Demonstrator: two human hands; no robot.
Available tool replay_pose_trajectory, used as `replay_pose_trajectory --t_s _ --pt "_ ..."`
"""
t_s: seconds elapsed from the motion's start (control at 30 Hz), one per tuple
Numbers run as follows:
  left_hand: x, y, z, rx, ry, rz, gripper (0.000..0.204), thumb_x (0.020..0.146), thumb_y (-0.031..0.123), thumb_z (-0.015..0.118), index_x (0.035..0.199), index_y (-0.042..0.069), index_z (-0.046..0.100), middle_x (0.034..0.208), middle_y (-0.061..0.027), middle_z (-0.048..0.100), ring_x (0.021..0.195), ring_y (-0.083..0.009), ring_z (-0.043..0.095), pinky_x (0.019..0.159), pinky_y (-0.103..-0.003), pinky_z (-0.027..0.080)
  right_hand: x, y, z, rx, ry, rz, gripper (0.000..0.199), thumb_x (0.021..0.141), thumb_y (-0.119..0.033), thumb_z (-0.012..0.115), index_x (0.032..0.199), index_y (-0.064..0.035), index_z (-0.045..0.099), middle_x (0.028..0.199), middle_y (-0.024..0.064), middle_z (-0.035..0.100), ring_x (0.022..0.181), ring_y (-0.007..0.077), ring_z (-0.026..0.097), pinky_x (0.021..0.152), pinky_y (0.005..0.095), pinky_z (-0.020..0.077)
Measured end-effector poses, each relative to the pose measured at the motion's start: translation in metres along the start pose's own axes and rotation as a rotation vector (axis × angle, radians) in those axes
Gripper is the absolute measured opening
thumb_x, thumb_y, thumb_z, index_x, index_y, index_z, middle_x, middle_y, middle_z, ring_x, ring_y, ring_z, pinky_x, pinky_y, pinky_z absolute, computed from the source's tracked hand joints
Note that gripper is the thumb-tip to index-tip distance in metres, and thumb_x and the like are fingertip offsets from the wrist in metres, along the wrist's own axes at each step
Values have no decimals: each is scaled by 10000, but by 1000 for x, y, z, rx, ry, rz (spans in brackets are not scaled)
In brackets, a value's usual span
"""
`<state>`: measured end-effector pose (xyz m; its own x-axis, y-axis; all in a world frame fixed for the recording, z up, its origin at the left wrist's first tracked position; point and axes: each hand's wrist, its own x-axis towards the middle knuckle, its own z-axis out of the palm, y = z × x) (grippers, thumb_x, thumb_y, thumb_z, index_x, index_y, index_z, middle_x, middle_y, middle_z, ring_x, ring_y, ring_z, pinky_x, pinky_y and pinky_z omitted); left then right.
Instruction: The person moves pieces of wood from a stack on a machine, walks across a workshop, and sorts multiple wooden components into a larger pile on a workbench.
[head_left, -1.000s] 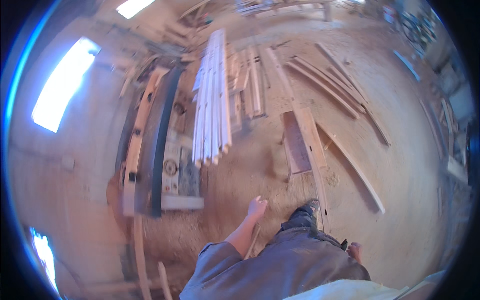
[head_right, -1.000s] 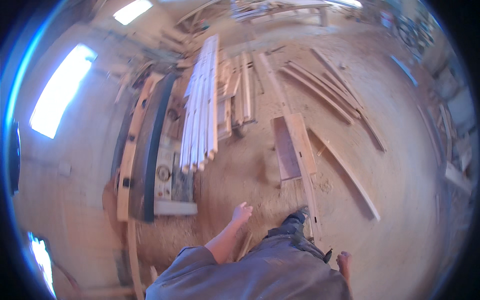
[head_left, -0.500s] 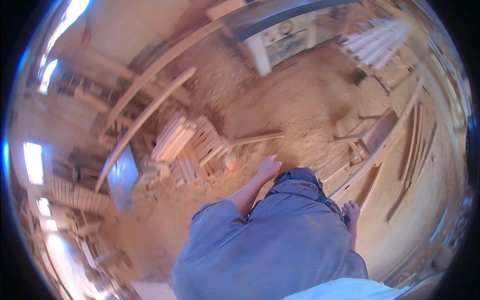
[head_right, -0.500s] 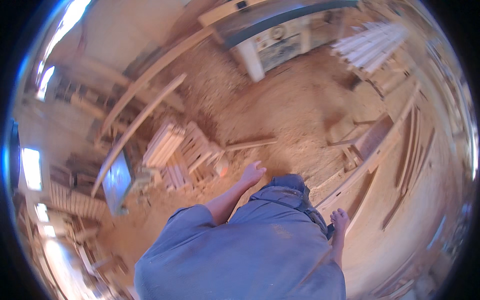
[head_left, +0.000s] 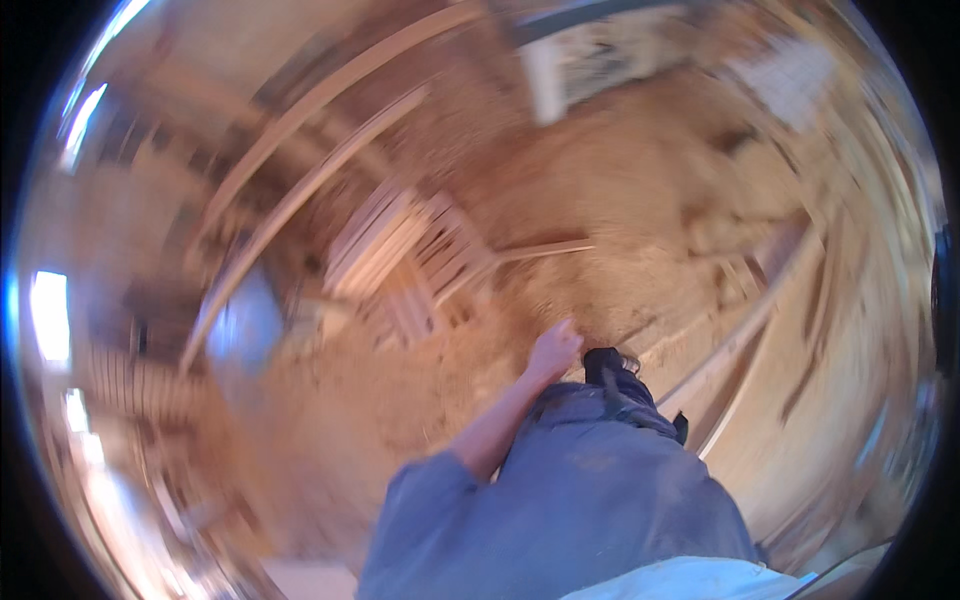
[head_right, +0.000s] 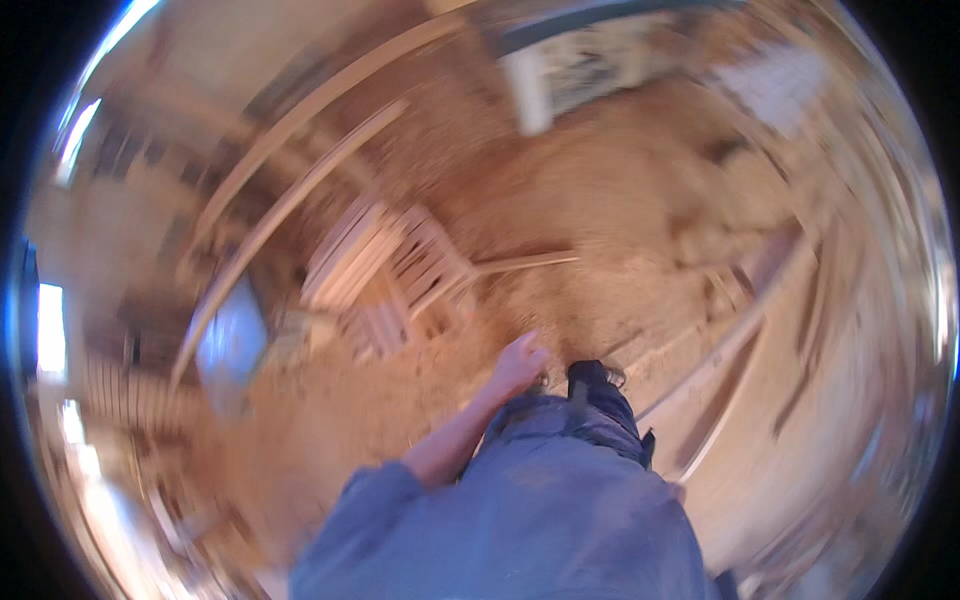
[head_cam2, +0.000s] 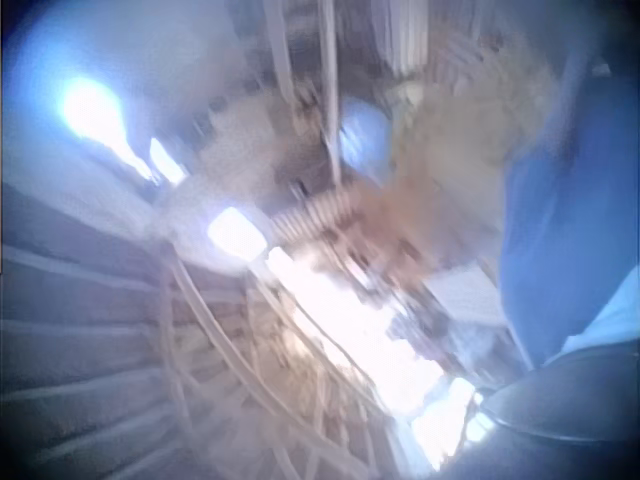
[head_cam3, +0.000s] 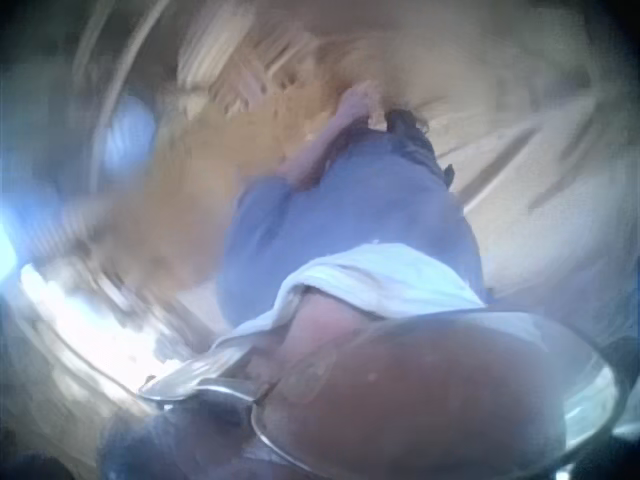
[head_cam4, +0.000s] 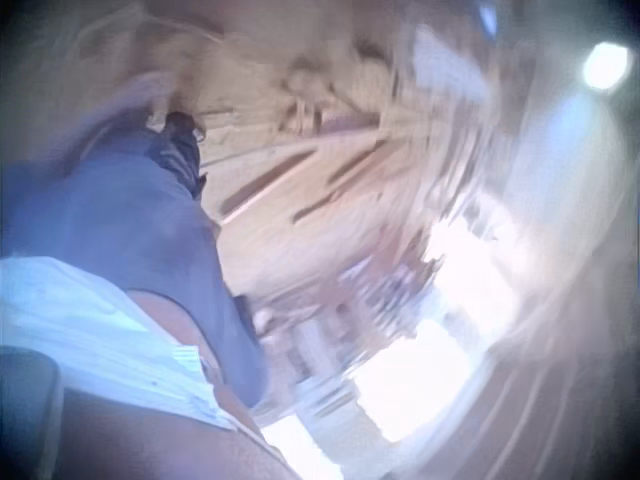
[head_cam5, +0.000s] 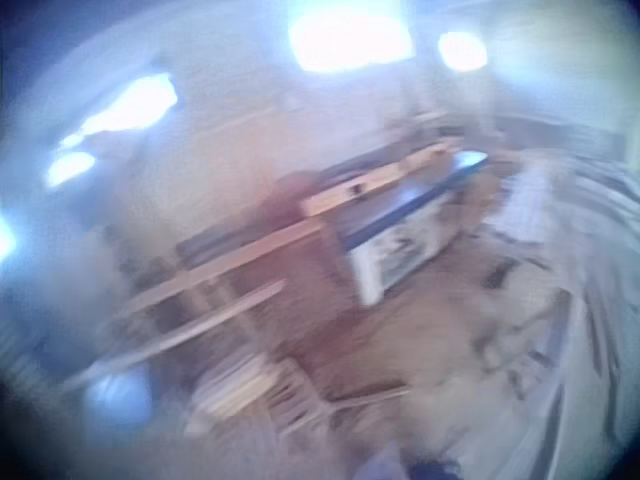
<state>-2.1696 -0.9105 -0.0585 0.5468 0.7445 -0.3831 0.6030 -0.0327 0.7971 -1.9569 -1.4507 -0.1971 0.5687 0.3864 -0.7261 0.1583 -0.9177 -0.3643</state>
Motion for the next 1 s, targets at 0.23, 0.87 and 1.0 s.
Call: replay_pose_trajectory --t_s 0.23,0.87,1.0 --pt "-36 -38 -51 -360 -124 6 479 951 137 685 1343 -113 572 1148 -123 716 1075 -182 670 924 -290 533 -62 -45 173 116 167 40 264 817 -220 723 1037 -88 789 1000 182 757 946 341 725 879 448 568" --pt "-295 356 -177 -671 131 2245 677 967 376 589 1447 -85 468 1350 -278 599 1279 -408 590 1134 -515 439 -283 35 317 590 577 380 276 820 -143 642 1037 -8 745 815 131 745 782 246 726 725 412 575" --pt "-346 360 -123 -773 120 2256 673 970 376 581 1451 -80 464 1353 -276 595 1282 -408 586 1137 -520 432 -378 115 454 370 344 467 228 792 -221 631 862 -25 726 959 218 730 916 377 706 784 480 551"
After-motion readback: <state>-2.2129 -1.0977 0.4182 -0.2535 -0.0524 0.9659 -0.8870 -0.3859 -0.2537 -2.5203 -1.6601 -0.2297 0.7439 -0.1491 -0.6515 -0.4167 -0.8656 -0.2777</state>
